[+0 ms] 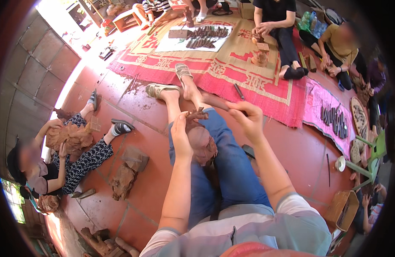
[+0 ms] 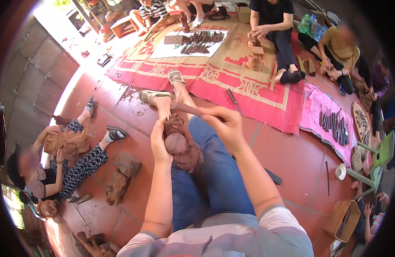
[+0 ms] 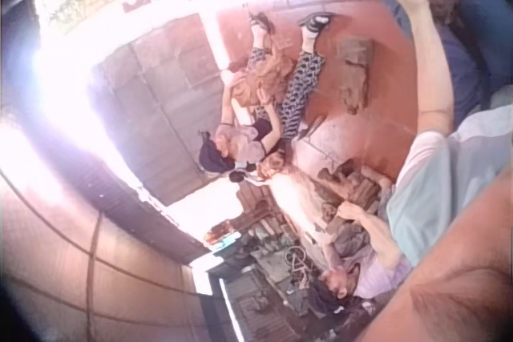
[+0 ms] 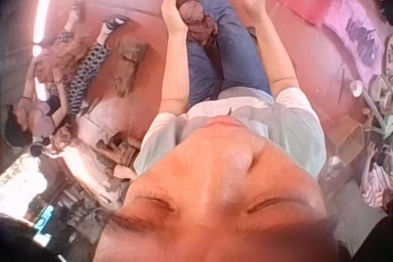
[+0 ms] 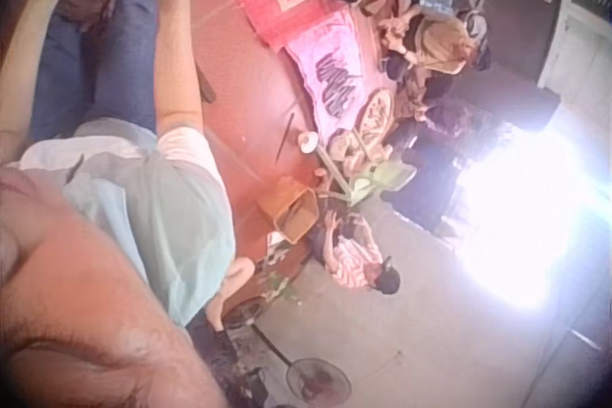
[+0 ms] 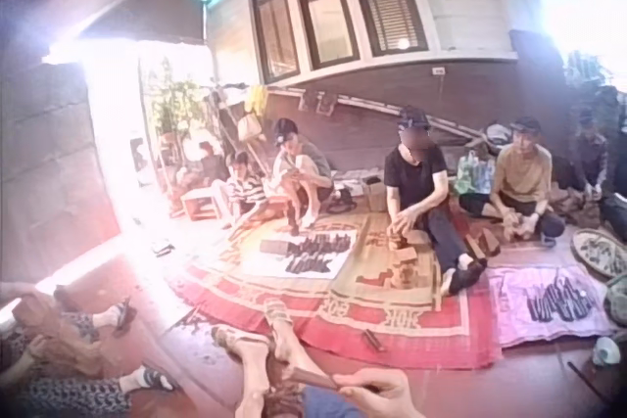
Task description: The person sits on the floor and carves a small piece of wood using a knife. They hold the wood in their left hand and use the knife in their right hand to shape it, occasionally rotating the piece to work on different sides.
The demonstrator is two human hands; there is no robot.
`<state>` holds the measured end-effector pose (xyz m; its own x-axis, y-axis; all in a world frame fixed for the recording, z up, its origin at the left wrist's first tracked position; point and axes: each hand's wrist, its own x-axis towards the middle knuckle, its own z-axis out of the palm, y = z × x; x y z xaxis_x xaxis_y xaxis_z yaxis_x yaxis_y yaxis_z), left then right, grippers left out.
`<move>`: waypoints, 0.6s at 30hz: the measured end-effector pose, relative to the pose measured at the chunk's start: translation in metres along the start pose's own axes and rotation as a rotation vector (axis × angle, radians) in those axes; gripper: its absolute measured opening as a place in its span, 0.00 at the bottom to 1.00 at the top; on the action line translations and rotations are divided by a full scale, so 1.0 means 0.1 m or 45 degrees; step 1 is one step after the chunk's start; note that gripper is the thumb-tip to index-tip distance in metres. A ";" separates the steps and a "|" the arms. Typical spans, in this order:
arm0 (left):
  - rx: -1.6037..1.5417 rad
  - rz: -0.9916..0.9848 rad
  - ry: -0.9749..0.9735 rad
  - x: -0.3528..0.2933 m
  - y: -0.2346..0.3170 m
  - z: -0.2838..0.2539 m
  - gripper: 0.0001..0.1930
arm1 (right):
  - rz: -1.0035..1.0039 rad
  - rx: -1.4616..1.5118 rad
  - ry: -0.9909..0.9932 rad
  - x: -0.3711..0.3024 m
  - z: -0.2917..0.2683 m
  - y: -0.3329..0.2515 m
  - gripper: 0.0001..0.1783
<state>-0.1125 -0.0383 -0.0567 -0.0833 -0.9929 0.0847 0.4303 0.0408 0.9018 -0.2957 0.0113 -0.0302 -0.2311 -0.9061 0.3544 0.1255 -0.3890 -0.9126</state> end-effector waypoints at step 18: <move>0.011 0.002 -0.044 0.01 0.03 0.01 0.16 | 0.019 0.094 0.134 -0.22 0.36 0.60 0.08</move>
<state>-0.1120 -0.0393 -0.0534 -0.1140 -0.9884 0.1005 0.4228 0.0433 0.9052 -0.2485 0.0016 -0.0855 -0.3279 -0.8911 0.3138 0.1997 -0.3901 -0.8989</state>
